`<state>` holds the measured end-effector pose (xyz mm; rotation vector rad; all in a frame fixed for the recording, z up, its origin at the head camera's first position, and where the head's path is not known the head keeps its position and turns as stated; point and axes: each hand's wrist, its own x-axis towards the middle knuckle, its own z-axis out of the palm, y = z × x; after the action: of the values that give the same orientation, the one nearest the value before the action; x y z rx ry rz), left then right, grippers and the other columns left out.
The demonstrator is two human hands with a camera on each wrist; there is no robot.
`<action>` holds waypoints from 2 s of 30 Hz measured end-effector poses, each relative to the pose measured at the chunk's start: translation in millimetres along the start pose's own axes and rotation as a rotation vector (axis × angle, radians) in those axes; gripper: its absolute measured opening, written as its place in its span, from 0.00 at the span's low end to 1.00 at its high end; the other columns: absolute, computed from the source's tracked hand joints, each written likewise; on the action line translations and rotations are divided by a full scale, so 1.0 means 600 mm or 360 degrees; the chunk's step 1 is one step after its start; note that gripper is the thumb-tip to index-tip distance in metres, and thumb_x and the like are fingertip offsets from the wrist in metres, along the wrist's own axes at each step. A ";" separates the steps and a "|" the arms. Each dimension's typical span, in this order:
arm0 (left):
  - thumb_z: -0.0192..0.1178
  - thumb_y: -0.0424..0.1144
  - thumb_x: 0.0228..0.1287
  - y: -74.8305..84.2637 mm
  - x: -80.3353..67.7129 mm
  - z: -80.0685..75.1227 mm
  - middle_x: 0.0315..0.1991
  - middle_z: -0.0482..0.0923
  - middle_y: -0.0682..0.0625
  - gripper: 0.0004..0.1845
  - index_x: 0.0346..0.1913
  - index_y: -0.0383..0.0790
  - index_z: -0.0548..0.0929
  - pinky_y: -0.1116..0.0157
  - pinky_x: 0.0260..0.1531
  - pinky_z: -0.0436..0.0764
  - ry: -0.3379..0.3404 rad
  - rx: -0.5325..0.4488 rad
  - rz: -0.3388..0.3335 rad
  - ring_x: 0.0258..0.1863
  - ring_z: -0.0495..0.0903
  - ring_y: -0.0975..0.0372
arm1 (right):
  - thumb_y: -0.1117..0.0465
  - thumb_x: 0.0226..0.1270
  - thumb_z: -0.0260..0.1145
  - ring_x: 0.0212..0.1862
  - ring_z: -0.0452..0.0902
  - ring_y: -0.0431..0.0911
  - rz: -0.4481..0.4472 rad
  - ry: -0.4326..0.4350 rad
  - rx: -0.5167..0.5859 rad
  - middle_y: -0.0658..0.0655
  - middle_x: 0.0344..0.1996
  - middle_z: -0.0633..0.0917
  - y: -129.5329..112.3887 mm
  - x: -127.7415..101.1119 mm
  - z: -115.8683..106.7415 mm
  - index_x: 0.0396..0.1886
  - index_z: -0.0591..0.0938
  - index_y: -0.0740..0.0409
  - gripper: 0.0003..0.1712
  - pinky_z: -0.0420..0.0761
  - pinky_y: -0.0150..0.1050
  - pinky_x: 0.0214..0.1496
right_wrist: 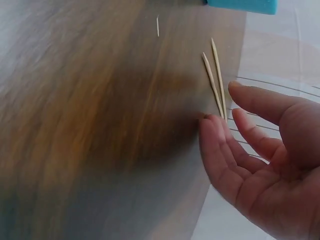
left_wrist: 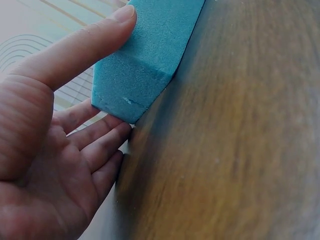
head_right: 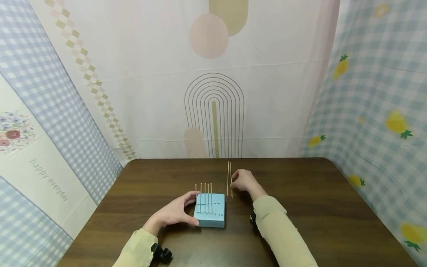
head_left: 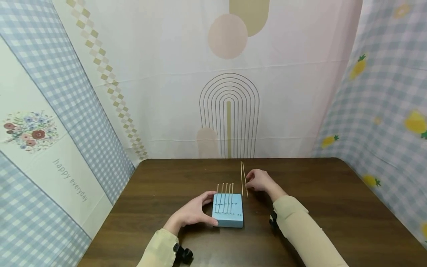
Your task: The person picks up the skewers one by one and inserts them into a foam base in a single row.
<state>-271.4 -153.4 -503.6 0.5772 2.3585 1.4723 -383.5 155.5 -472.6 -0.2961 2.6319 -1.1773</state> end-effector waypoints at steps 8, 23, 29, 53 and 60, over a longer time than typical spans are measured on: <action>0.86 0.41 0.52 0.002 0.003 0.002 0.78 0.69 0.47 0.57 0.82 0.40 0.64 0.47 0.76 0.62 0.0004 -0.0008 0.0005 0.78 0.66 0.51 | 0.70 0.63 0.78 0.38 0.84 0.50 0.0098 0.0055 0.0171 0.64 0.43 0.83 -0.003 0.000 0.012 0.55 0.80 0.72 0.23 0.88 0.43 0.42; 0.87 0.40 0.52 0.005 0.003 0.002 0.78 0.69 0.46 0.56 0.82 0.41 0.65 0.47 0.76 0.62 0.0023 0.0011 -0.0008 0.78 0.67 0.50 | 0.72 0.57 0.79 0.44 0.82 0.54 0.0316 0.0223 0.0152 0.67 0.49 0.83 0.002 0.009 0.025 0.54 0.82 0.67 0.24 0.83 0.42 0.43; 0.86 0.39 0.52 0.005 0.003 0.003 0.78 0.68 0.45 0.56 0.82 0.38 0.64 0.45 0.76 0.61 0.0014 -0.0017 0.0003 0.78 0.66 0.49 | 0.73 0.53 0.78 0.47 0.80 0.57 0.0322 0.0278 0.0148 0.69 0.51 0.82 0.002 0.005 0.027 0.53 0.82 0.68 0.25 0.83 0.42 0.43; 0.86 0.39 0.52 0.006 0.000 0.001 0.79 0.68 0.44 0.56 0.82 0.39 0.64 0.45 0.76 0.62 0.0030 0.0004 0.0010 0.78 0.67 0.48 | 0.71 0.71 0.68 0.51 0.86 0.47 0.0189 0.0045 0.0952 0.71 0.60 0.84 0.024 -0.040 -0.006 0.77 0.68 0.70 0.37 0.85 0.38 0.54; 0.87 0.40 0.50 0.001 0.001 0.003 0.77 0.70 0.46 0.56 0.81 0.42 0.66 0.48 0.76 0.62 0.0040 0.0006 0.0004 0.78 0.68 0.50 | 0.70 0.76 0.64 0.58 0.83 0.55 -0.0029 0.0054 0.1055 0.73 0.60 0.81 0.021 -0.080 -0.019 0.74 0.71 0.71 0.29 0.86 0.38 0.54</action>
<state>-270.7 -151.4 -503.9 0.5659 2.3809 1.4850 -342.4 185.5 -468.1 -0.1678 2.0991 -1.9683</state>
